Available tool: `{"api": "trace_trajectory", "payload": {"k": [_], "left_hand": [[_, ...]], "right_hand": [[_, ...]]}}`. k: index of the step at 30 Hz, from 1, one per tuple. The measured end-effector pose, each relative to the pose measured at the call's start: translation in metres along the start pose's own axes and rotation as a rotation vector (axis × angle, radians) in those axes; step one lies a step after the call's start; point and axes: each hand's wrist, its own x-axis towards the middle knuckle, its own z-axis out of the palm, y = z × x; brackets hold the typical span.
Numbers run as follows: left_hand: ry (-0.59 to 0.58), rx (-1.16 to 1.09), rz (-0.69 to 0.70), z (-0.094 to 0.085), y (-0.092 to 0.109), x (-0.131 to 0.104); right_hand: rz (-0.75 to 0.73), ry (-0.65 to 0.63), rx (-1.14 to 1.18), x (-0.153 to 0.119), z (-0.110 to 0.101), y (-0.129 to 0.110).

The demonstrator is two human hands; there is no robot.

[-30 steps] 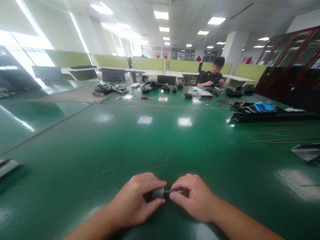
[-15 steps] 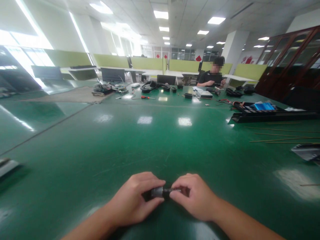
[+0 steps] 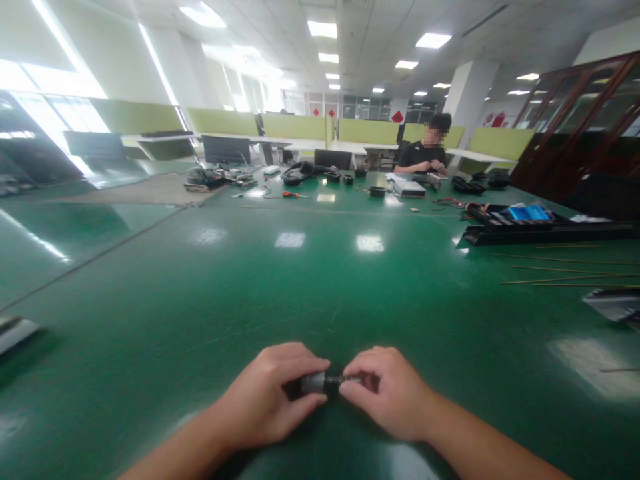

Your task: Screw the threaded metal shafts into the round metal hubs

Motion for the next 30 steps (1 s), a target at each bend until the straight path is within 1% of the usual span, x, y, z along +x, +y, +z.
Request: {"api": "trace_trajectory", "payload": {"k": [10,18,30], "left_hand": [[0.004,-0.002,0.008,-0.0011,-0.0032,-0.0002],[0.004,-0.003,0.004,-0.0037,-0.0015,-0.0009],[-0.016,0.004,0.001,-0.0043,-0.0039,-0.0007]], "right_hand": [[0.002,0.000,-0.001,-0.0008,0.0005,0.0006],[0.006,-0.014,-0.020,-0.0010,0.0000,0.0008],[0.005,-0.022,-0.018,-0.0010,0.0004,0.0012]]}}
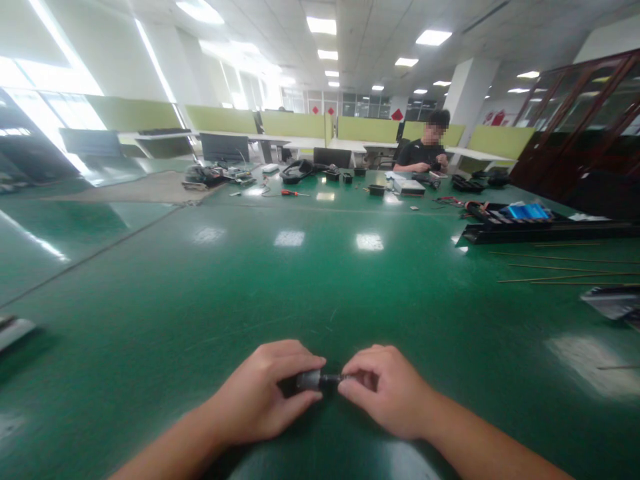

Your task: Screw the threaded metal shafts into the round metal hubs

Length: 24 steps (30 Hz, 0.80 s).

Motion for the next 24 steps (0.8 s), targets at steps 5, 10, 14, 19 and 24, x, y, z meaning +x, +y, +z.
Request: {"api": "trace_trajectory", "payload": {"k": [5,10,14,19,24], "left_hand": [[0.008,-0.004,0.003,0.0000,-0.0006,0.0003],[0.005,-0.006,0.003,-0.0002,0.0003,-0.0001],[0.005,-0.012,0.006,0.0003,-0.0009,-0.0003],[-0.003,-0.014,0.006,-0.0005,-0.0010,-0.0002],[-0.005,-0.010,0.005,-0.0011,-0.0007,0.0000]], "right_hand": [[-0.004,0.005,-0.004,0.0001,0.0004,0.0006],[0.005,0.002,-0.004,-0.0005,-0.0001,0.0000],[-0.001,0.004,-0.013,-0.0004,0.0000,0.0002],[-0.004,0.001,-0.022,0.0000,0.0005,0.0003],[-0.002,-0.004,-0.025,-0.0008,-0.0001,-0.0001]]}}
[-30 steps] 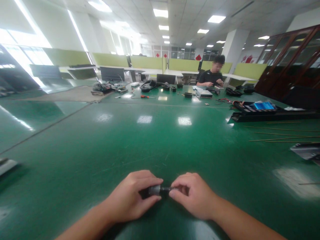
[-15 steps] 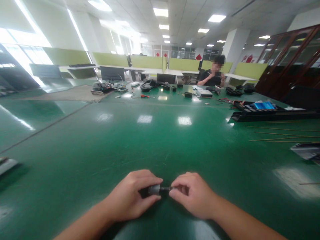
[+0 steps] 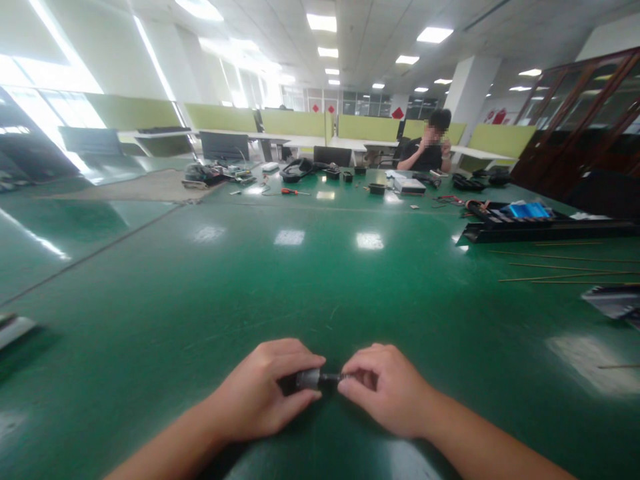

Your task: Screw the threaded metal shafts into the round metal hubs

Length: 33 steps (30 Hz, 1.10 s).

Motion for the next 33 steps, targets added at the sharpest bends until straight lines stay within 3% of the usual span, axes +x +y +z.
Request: {"api": "trace_trajectory", "payload": {"k": [33], "left_hand": [[-0.005,-0.014,0.020,-0.0035,0.0001,-0.0010]], "right_hand": [[0.005,0.008,0.031,-0.0002,-0.0001,-0.0013]]}}
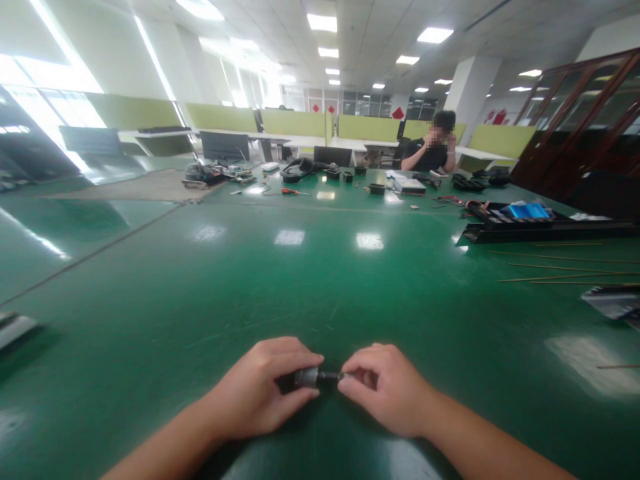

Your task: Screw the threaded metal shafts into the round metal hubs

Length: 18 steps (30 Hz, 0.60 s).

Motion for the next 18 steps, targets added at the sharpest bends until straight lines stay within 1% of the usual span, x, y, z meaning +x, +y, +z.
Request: {"api": "trace_trajectory", "payload": {"k": [11,18], "left_hand": [[-0.007,0.011,-0.028,-0.0003,-0.0029,-0.0018],[-0.002,0.023,-0.022,-0.0015,-0.0035,-0.0016]], "right_hand": [[0.026,-0.005,0.024,0.0009,0.0007,0.0028],[0.043,-0.002,0.028,0.0012,0.0010,0.0022]]}}
